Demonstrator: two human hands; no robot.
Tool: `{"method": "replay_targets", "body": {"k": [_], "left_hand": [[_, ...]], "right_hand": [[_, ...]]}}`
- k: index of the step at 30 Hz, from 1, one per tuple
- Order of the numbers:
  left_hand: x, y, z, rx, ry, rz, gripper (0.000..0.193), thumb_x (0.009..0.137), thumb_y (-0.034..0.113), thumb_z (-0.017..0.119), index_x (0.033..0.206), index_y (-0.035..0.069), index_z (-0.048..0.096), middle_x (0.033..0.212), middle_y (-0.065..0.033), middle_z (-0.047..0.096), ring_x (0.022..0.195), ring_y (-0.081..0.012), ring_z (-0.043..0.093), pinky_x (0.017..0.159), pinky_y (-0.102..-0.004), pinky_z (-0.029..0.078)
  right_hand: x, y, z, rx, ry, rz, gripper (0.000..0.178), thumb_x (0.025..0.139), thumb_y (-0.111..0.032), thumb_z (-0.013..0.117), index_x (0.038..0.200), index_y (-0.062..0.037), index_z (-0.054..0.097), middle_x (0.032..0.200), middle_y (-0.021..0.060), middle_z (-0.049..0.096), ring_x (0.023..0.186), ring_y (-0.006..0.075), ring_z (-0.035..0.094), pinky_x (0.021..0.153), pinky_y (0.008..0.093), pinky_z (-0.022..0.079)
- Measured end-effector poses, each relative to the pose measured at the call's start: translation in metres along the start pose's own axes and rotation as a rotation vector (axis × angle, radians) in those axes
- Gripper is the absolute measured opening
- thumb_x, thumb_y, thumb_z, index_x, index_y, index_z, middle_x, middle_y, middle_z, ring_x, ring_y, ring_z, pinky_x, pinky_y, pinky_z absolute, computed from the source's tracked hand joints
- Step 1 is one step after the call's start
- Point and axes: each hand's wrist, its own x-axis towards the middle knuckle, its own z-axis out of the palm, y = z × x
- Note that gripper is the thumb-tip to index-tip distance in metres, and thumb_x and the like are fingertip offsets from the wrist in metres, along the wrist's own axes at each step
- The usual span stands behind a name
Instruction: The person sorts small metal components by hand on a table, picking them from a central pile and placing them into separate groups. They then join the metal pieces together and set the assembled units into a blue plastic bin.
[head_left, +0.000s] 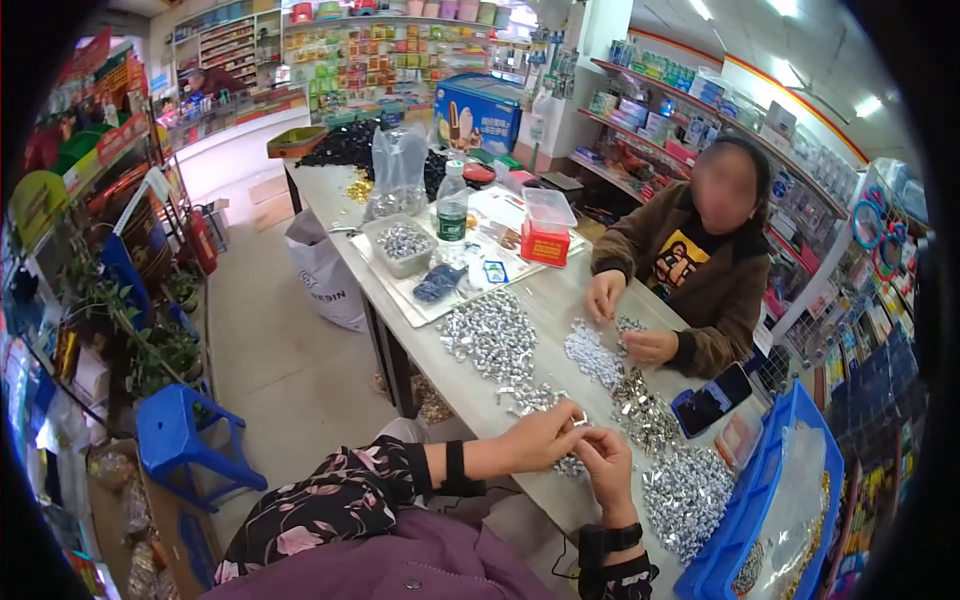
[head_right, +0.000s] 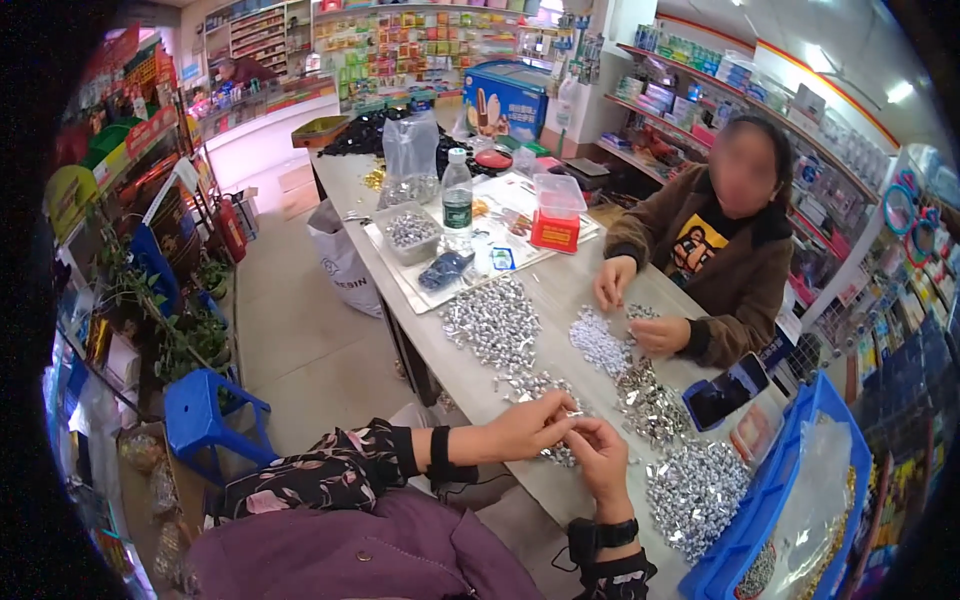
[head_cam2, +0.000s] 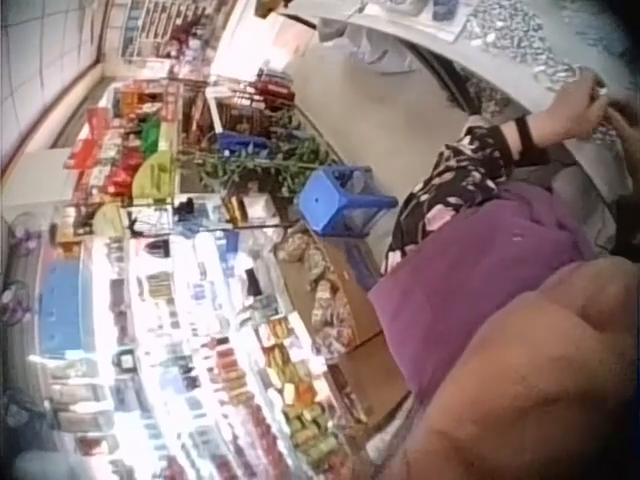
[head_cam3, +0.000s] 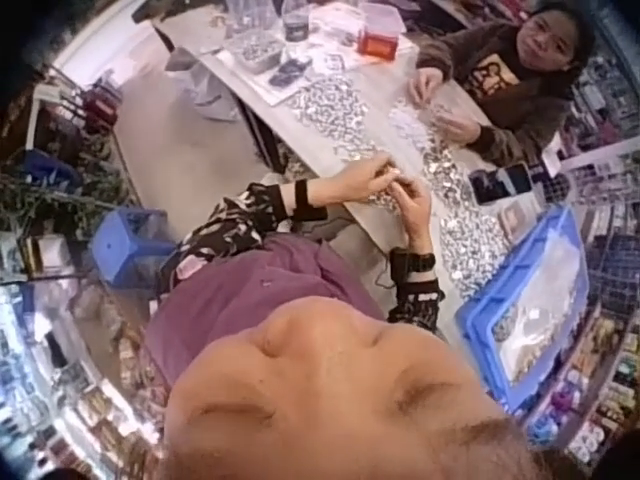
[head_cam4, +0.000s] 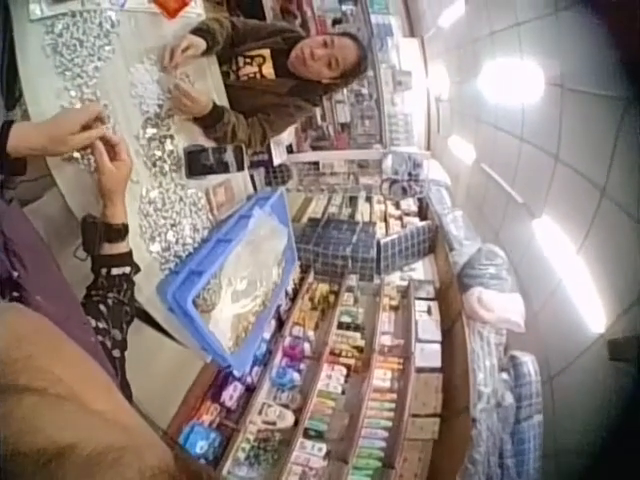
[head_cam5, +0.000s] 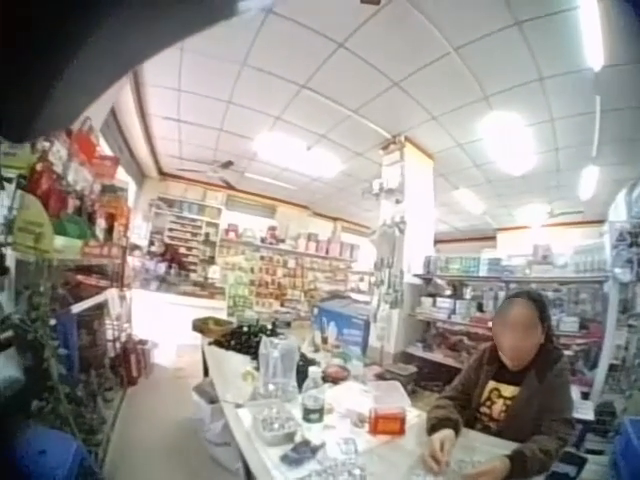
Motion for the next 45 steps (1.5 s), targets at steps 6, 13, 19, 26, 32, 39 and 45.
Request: {"method": "replay_targets", "body": {"k": [6, 13, 19, 26, 32, 39, 45], "left_hand": [[-0.006, 0.014, -0.016, 0.199, -0.021, -0.086, 0.02, 0.084, 0.018, 0.057, 0.093, 0.002, 0.052, 0.072, -0.0103, 0.059, 0.064, -0.0167, 0.06, 0.057, -0.029, 0.046], [0.025, 0.005, -0.011, 0.039, -0.134, -0.157, 0.021, 0.083, 0.02, 0.059, 0.09, 0.001, 0.052, 0.066, -0.0092, 0.058, 0.059, -0.0159, 0.058, 0.054, -0.0285, 0.045], [0.062, -0.025, -0.037, 0.284, -0.133, -0.092, 0.017, 0.077, 0.019, 0.06, 0.083, 0.004, 0.057, 0.068, -0.0126, 0.059, 0.061, -0.0242, 0.059, 0.054, -0.0318, 0.046], [0.084, -0.025, -0.033, 0.641, -0.4, 0.071, 0.022, 0.071, 0.023, 0.056, 0.084, 0.005, 0.059, 0.079, -0.0191, 0.06, 0.078, -0.0367, 0.058, 0.069, -0.0443, 0.045], [0.135, -0.08, -0.065, 0.846, -0.082, 0.192, 0.012, 0.076, 0.01, 0.048, 0.079, 0.001, 0.054, 0.079, -0.0206, 0.057, 0.08, -0.0368, 0.056, 0.069, -0.0454, 0.045], [0.144, -0.099, -0.066, 0.917, -0.153, 0.31, 0.011, 0.075, 0.007, 0.046, 0.08, 0.002, 0.054, 0.079, -0.0204, 0.057, 0.079, -0.0381, 0.056, 0.069, -0.0463, 0.044], [0.15, -0.093, -0.056, 0.952, -0.22, 0.243, 0.011, 0.075, 0.01, 0.047, 0.079, 0.002, 0.055, 0.079, -0.0197, 0.057, 0.078, -0.0378, 0.056, 0.068, -0.0461, 0.044]], "right_hand": [[0.014, 0.012, 0.008, -0.136, -0.11, -0.041, 0.016, 0.081, -0.007, 0.061, 0.095, 0.0001, 0.057, 0.087, 0.0026, 0.06, 0.077, 0.0076, 0.055, 0.068, 0.0208, 0.045], [0.013, 0.011, -0.008, -0.005, -0.026, 0.032, 0.015, 0.083, -0.005, 0.058, 0.098, -0.0016, 0.056, 0.086, -0.0005, 0.059, 0.074, 0.0044, 0.052, 0.063, 0.0185, 0.042], [0.023, 0.006, -0.025, -0.374, 0.135, -0.125, 0.02, 0.08, -0.009, 0.059, 0.099, -0.0013, 0.058, 0.077, 0.0035, 0.059, 0.069, 0.0106, 0.054, 0.06, 0.0233, 0.042], [0.003, 0.013, -0.061, -1.04, 0.362, -0.182, 0.019, 0.071, -0.013, 0.062, 0.089, -0.0063, 0.062, 0.076, 0.0122, 0.057, 0.072, 0.0265, 0.056, 0.064, 0.0356, 0.045], [0.022, 0.008, -0.043, -1.177, 0.317, -0.257, 0.013, 0.074, -0.016, 0.062, 0.082, -0.0061, 0.062, 0.076, 0.0107, 0.056, 0.071, 0.0273, 0.055, 0.064, 0.035, 0.045], [0.037, 0.018, -0.043, -1.109, 0.394, -0.123, 0.023, 0.073, -0.02, 0.064, 0.092, -0.007, 0.061, 0.075, 0.01, 0.059, 0.066, 0.0235, 0.058, 0.06, 0.0321, 0.046], [0.029, 0.012, -0.046, -1.124, 0.362, -0.159, 0.021, 0.074, -0.024, 0.063, 0.09, -0.0099, 0.061, 0.076, 0.0075, 0.059, 0.067, 0.024, 0.059, 0.059, 0.0343, 0.046]]}}
